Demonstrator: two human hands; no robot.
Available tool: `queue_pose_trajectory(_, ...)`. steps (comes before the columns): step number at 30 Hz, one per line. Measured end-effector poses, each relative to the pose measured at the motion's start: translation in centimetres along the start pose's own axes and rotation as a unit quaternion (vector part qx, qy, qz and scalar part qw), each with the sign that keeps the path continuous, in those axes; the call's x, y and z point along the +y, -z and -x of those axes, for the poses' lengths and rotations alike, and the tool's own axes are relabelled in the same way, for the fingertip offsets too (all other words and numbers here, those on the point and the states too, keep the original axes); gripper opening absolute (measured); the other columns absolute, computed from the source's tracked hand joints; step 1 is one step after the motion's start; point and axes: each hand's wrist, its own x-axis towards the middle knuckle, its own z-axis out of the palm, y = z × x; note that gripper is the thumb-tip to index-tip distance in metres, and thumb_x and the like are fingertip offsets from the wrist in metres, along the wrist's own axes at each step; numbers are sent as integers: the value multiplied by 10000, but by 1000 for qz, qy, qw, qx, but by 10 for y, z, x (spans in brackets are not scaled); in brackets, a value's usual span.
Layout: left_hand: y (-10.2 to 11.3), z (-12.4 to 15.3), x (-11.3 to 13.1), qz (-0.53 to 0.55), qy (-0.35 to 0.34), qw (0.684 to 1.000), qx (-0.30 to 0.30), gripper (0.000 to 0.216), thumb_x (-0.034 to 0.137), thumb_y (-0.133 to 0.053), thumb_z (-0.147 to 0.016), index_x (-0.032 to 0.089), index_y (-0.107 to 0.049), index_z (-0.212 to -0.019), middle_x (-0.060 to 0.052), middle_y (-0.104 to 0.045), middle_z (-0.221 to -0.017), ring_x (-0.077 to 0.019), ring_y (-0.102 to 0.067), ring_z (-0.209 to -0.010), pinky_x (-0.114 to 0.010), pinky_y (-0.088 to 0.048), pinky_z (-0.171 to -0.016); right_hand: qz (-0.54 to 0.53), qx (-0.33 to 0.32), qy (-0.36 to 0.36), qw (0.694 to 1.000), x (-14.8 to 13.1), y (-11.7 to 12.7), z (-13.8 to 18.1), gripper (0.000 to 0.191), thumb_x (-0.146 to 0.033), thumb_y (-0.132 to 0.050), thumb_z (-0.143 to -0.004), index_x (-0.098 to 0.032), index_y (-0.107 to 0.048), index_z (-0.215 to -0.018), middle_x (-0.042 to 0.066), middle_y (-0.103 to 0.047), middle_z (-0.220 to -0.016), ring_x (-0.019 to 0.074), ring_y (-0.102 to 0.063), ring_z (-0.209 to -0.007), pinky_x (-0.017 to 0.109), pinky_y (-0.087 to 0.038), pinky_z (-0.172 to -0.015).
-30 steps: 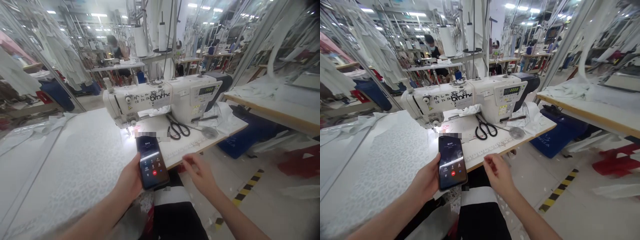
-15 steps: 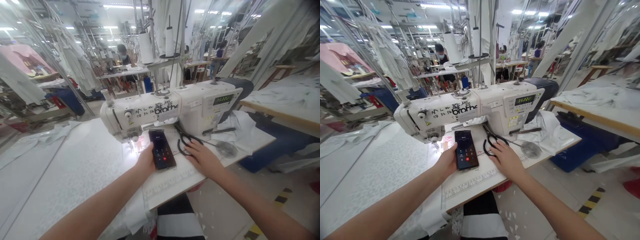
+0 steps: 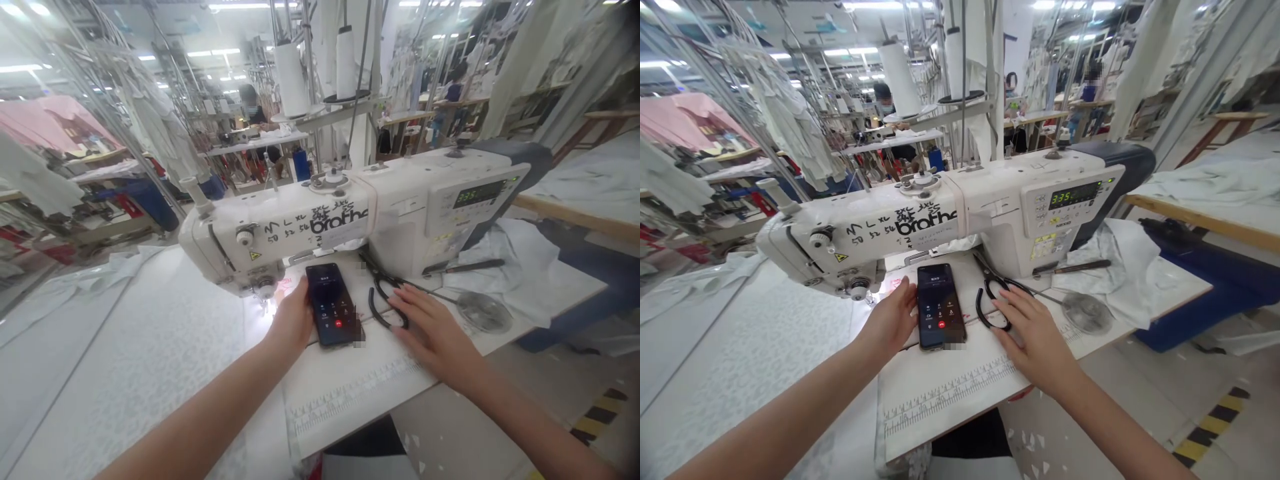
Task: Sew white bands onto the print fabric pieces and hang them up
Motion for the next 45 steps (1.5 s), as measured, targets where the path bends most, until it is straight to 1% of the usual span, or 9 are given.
queue_pose_trajectory(4,6,6,-3,-11,3,999,-39,250,357,-505,-871,165,-631,-972,-91,-650,-1060,-212,-544,-1104,-305,-415,-969,-137,-25,-71,988,-20,4,-28,370,-385,-414,-908,-243,-512,-1234,74,-534,-1269,258,-459,-1201,451,-400,-1002)
queue_pose_trajectory(7,6,11,-3,-12,10,1000,-27,263,389,-496,-871,201,-638,-986,-69,-616,-1164,-206,-439,-1234,-314,-346,-1037,-212,-68,-128,966,-30,-7,-60,423,-443,-378,-908,-233,-493,-1257,68,-525,-1289,249,-476,-1193,448,-388,-1012)
queue_pose_trajectory(10,7,12,-2,-12,12,1000,-12,249,407,-522,-851,216,-650,-946,-48,-579,-1230,-211,-345,-1305,-332,-311,-1064,-235,-80,-144,958,-30,-24,-89,476,-469,-359,-914,-196,-477,-1284,87,-478,-1336,257,-400,-1259,473,-285,-1074)
queue_pose_trajectory(13,11,9,-4,-11,11,1000,-1,244,418,-556,-826,237,-654,-956,-32,-575,-1238,-203,-307,-1326,-320,-298,-1074,-225,-95,-175,954,-25,-37,-101,518,-523,-356,-909,-206,-463,-1305,95,-453,-1355,284,-356,-1284,511,-261,-1074)
queue_pose_trajectory(20,18,-2,-16,17,-5,1000,-21,212,377,-575,-821,253,-641,-980,-14,-591,-1213,-211,-379,-1285,-291,-390,-1012,-238,-81,-188,949,-23,-44,-97,517,-552,-337,-909,-217,-511,-1263,89,-520,-1295,268,-417,-1247,501,-287,-1067)
queue_pose_trajectory(28,23,-5,-23,-3,-22,999,-26,276,408,-550,-832,240,-620,-1039,-24,-543,-1276,-232,-404,-1264,-293,-421,-966,-234,-83,-191,950,-21,-41,-92,526,-570,-362,-889,-192,-602,-1166,95,-506,-1306,280,-426,-1237,497,-303,-1062)
queue_pose_trajectory(31,25,-4,-26,-3,-45,999,-23,275,385,-554,-833,221,-621,-1043,-55,-574,-1236,-233,-449,-1227,-293,-403,-979,-231,-68,-188,952,-20,-41,-89,464,-567,-399,-878,-228,-668,-1045,73,-515,-1299,303,-435,-1226,522,-318,-1046)
queue_pose_trajectory(38,31,-5,-30,-38,-60,997,-41,336,435,-539,-832,255,-599,-1109,-36,-554,-1261,-244,-413,-1256,-314,-346,-1032,-246,-69,-203,945,-21,-40,-89,474,-596,-415,-855,-238,-672,-1031,53,-519,-1296,315,-419,-1235,510,-340,-1041)
queue_pose_trajectory(45,29,-8,-24,-64,-82,989,-108,375,448,-417,-896,239,-512,-1193,-28,-440,-1374,-208,-340,-1307,-349,-280,-1083,-269,-98,-213,934,-23,-38,-90,444,-545,-409,-886,-241,-611,-1138,26,-447,-1365,261,-348,-1290,459,-241,-1100)
